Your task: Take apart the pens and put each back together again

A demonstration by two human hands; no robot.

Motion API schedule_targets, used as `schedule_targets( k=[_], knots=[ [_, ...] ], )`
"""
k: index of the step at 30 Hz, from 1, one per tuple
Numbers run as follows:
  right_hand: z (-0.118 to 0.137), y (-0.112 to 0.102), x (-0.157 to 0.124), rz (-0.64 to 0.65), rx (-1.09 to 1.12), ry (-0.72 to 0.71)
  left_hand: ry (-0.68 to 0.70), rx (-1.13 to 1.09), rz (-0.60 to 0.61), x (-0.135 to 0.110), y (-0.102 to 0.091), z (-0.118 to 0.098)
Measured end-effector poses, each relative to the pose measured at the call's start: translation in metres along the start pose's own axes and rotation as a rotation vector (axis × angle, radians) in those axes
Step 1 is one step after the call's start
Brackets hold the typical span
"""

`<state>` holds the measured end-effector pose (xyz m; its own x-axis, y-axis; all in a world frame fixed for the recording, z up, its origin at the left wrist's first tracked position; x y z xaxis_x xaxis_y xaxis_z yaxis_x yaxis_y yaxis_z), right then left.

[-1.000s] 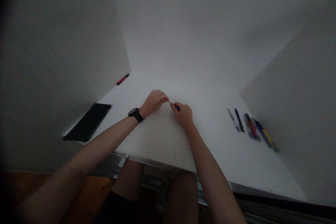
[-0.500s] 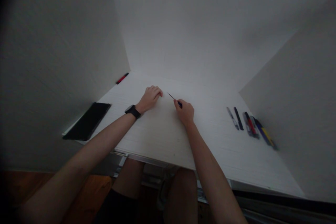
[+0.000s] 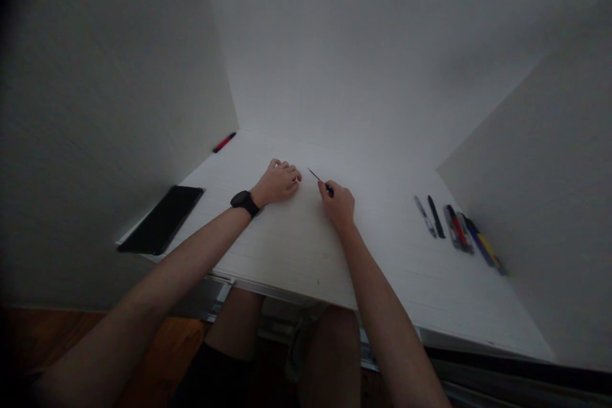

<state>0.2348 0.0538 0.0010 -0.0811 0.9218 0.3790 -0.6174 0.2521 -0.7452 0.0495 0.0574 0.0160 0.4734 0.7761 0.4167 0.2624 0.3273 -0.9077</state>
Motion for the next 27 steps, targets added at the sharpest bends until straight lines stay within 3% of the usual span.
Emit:
schedule_targets(
  k=[3, 6, 11, 15, 18, 21, 24, 27],
  knots=[
    [0.001, -0.003, 0.0, -0.025, 0.04, 0.018, -0.126, -0.054, -0.138, 0.001, -0.009, 0.006],
    [0.003, -0.005, -0.001, -0.02, 0.093, 0.03, -0.174, -0.289, -0.227, 0.001, -0.014, 0.007],
    [0.011, -0.002, -0.003, 0.04, 0.08, -0.015, -0.112, -0.735, -0.218, 0.002, -0.013, 0.0],
    [0.017, 0.004, -0.004, 0.114, 0.003, -0.084, -0.146, -0.874, -0.172, 0.005, -0.005, 0.001],
    [0.015, 0.007, -0.005, 0.143, -0.051, -0.113, -0.259, -0.812, -0.28, 0.004, -0.006, 0.013],
    [0.013, 0.008, -0.004, 0.132, -0.097, -0.135, -0.381, -0.538, -0.366, 0.0, -0.012, 0.023],
    [0.015, 0.009, -0.006, 0.17, -0.09, -0.177, -0.377, -0.242, -0.3, -0.002, -0.011, 0.019],
    [0.022, 0.013, -0.009, 0.274, -0.081, -0.263, -0.312, -0.091, -0.203, -0.002, -0.001, 0.011]
  ],
)
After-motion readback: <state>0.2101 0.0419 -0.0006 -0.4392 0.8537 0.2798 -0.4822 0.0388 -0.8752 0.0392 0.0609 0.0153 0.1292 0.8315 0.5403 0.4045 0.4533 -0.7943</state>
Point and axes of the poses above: each hand's wrist, its own x-axis towards the middle knuckle, its own y-axis out of the palm, z = x × y, the point moved 5 cm from there along x, towards the middle knuckle
